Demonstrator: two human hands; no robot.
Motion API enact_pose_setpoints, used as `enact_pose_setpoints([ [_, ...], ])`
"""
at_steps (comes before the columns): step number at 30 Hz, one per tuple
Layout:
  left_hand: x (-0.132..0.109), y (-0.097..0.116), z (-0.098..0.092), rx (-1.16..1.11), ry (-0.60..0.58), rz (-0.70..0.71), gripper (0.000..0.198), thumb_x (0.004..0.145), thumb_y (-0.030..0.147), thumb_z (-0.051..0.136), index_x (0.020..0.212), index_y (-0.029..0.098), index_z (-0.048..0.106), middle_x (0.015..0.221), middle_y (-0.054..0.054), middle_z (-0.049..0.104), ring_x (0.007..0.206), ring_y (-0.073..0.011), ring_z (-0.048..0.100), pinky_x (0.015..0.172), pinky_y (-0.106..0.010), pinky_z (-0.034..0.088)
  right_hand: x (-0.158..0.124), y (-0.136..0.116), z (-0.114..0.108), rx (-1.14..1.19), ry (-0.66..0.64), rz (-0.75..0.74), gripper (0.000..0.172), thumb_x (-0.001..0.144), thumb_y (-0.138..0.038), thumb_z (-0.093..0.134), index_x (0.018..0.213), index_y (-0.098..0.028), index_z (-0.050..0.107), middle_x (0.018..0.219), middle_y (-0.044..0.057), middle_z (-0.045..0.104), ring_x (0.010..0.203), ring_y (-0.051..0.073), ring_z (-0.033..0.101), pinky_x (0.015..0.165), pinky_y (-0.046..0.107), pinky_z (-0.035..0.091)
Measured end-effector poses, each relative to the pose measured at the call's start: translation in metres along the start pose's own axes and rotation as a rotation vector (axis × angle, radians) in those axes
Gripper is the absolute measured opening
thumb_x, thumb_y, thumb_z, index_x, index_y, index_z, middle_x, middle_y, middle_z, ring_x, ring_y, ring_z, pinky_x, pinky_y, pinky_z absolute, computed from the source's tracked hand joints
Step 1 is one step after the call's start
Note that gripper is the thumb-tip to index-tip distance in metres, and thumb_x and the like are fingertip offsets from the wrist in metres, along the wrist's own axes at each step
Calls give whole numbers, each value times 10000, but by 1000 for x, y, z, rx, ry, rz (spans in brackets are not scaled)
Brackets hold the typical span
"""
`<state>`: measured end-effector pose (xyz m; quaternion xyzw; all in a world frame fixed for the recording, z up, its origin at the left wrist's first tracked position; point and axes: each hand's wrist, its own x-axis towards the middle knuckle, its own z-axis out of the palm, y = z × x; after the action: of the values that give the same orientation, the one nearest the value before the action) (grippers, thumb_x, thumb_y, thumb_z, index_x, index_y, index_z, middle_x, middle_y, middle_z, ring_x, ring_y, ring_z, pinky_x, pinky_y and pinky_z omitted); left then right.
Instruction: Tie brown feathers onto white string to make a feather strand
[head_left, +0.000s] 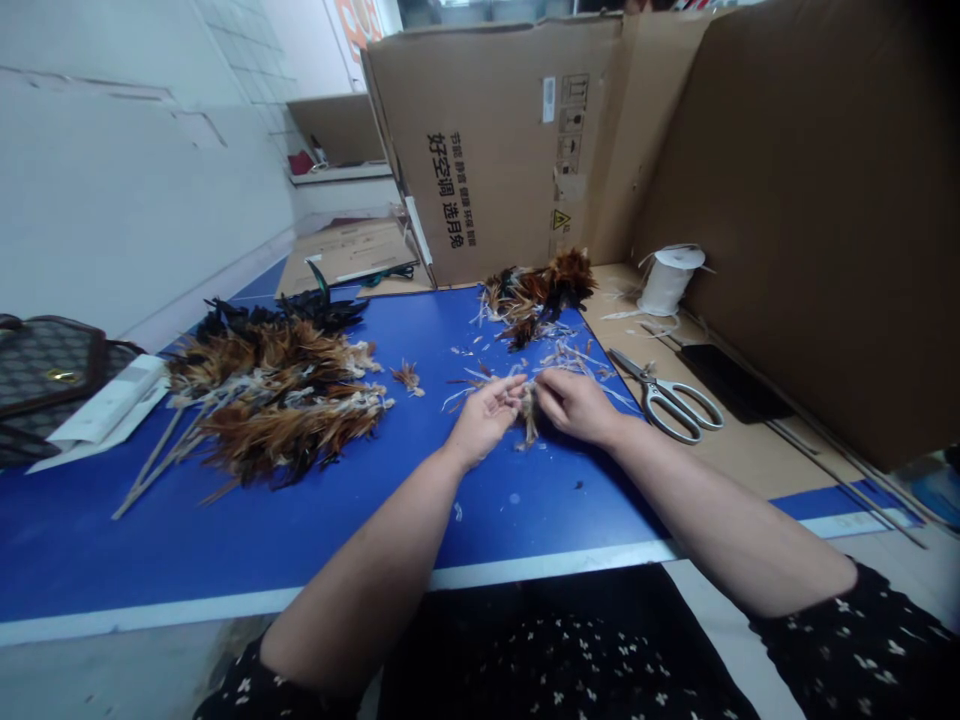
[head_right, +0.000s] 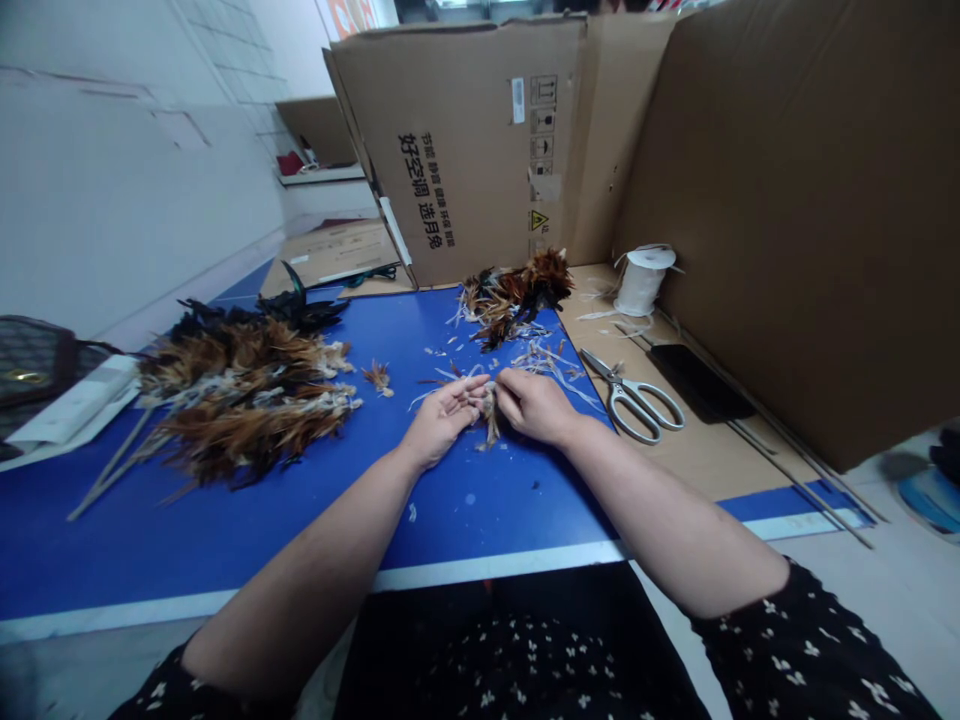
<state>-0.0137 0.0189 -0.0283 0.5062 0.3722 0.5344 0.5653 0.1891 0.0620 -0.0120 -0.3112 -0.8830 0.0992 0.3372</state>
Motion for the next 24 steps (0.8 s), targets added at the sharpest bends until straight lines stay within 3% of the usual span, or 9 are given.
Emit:
enact_pose_setpoints([
  [7,0,-5,5,-55,32,-65,537,732,330,878,1217,159,723,816,-26,701,621,-92,564,562,-222,390,-1,2,7,27,-12,-11,189,1009,-240,469,865,-198,583,770,25,600,679,149,506,686,250,399],
  [18,2,2,7,1,133,-76,358,678,377,895,894,134,745,674,0,649,524,-63,479,512,-206,348,0,-1,7,21,-30,-16,216,1015,-266,480,906,-191,651,804,47,654,722,160,568,721,261,436],
  [24,4,0,6,-11,173,-73,335,676,377,892,834,139,715,636,4,632,498,-72,491,492,-209,354,-1,-5,2,88,-44,9,173,990,-274,523,969,-186,671,828,49,678,737,167,603,734,276,478],
])
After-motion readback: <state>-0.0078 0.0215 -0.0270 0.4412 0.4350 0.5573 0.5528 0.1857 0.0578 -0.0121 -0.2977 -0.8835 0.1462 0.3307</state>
